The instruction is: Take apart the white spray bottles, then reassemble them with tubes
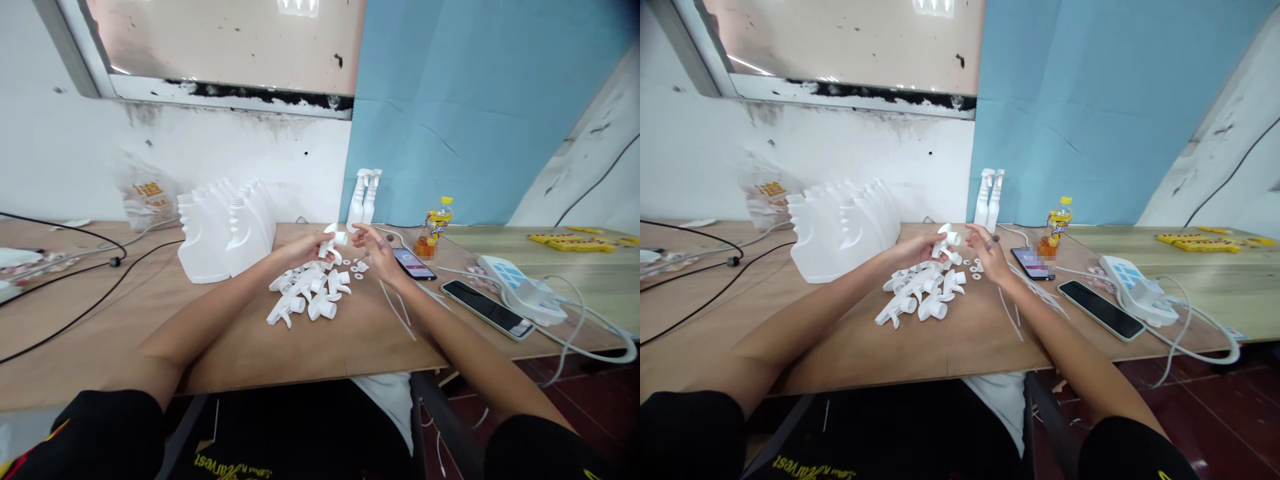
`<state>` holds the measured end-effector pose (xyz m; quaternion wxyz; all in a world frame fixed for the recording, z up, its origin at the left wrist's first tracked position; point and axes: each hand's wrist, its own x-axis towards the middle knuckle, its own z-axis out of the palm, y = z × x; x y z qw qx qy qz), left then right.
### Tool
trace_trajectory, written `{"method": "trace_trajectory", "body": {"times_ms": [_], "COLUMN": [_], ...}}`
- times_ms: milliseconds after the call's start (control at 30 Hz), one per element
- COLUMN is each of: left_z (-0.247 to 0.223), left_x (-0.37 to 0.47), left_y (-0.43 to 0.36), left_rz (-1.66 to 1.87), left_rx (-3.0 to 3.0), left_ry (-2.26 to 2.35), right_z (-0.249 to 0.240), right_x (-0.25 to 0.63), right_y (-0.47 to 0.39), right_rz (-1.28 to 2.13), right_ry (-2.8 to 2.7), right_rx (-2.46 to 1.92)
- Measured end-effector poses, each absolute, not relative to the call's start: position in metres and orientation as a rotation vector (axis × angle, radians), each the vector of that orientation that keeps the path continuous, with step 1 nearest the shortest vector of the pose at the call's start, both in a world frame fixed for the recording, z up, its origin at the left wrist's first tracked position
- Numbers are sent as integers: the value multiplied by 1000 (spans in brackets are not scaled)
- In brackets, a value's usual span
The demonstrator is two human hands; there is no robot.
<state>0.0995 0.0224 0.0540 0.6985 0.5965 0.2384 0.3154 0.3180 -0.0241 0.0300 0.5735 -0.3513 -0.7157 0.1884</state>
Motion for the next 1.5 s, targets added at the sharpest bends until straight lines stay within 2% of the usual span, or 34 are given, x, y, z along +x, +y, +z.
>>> {"method": "trace_trajectory", "body": {"times_ms": [167, 300, 367, 533, 867, 1133, 1333, 1500], "left_z": [54, 53, 53, 53, 47, 59, 61, 62], "left_x": [96, 96, 97, 98, 104, 92, 91, 90], "left_y": [29, 28, 28, 28, 20, 27, 25, 24], "left_rz": [658, 674, 680, 703, 814, 682, 644, 543], "left_rx": [1169, 1186, 1194, 1205, 1355, 1293, 1246, 1137], "left_ry": [518, 524, 537, 616, 712, 681, 664, 638], "right_z": [35, 33, 30, 25, 28, 20, 22, 20], "right_x": [325, 325, 324, 324, 321, 325, 323, 321], "right_y": [-19, -23, -24, -23, -33, -14, -19, -17], "right_rz": [929, 1016, 983, 639, 332, 888, 887, 1120], "right_ry": [-1392, -1475, -1532, -1647, -1845, -1601, -1659, -1528], "right_rx": [-797, -640, -624, -730, -798, -537, -620, -548]}}
